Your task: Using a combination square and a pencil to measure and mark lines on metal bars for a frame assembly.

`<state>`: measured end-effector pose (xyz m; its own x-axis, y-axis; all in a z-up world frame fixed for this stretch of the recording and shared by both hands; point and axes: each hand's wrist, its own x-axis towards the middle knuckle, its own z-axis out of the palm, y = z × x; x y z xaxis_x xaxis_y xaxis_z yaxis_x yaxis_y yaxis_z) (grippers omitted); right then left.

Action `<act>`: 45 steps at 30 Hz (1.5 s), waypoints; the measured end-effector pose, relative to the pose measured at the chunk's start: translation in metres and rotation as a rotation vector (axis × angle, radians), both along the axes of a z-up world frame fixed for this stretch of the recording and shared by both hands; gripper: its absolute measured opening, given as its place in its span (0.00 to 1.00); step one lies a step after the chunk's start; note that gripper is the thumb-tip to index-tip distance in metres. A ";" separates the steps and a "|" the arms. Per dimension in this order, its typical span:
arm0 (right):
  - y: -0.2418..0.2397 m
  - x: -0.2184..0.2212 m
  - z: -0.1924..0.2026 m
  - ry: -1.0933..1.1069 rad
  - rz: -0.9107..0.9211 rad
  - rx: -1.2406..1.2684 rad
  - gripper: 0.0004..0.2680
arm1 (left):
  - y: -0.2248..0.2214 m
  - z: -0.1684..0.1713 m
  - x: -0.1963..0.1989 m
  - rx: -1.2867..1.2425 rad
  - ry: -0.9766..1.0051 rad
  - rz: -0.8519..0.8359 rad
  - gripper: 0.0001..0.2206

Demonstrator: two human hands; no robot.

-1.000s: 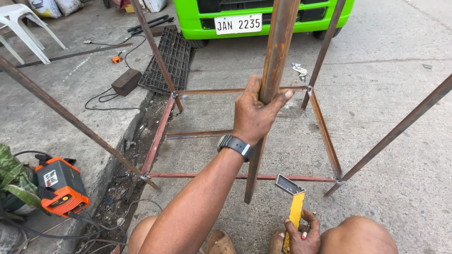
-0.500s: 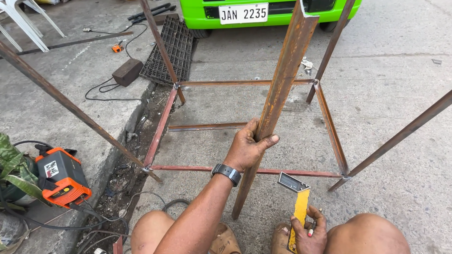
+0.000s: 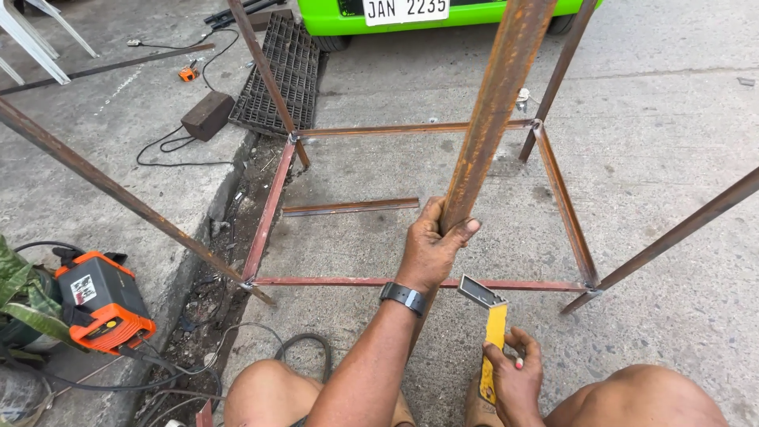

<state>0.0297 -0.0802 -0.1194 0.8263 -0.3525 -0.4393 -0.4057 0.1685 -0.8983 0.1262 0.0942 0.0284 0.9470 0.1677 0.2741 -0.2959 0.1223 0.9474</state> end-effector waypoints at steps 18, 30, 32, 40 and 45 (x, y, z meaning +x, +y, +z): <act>0.020 -0.010 -0.037 0.295 0.448 -0.501 0.25 | -0.012 -0.021 -0.001 0.416 -0.123 0.602 0.11; 0.018 -0.004 -0.026 0.402 0.601 -0.583 0.26 | -0.019 -0.028 -0.001 0.466 -0.160 0.722 0.11; 0.018 -0.004 -0.020 0.415 0.610 -0.567 0.26 | -0.020 -0.027 -0.001 0.465 -0.159 0.718 0.11; 0.017 -0.003 -0.029 0.397 0.608 -0.598 0.26 | -0.020 -0.034 -0.004 0.494 -0.144 0.736 0.10; 0.016 0.000 -0.071 0.259 0.484 -0.521 0.25 | -0.018 -0.035 -0.008 0.477 -0.118 0.735 0.11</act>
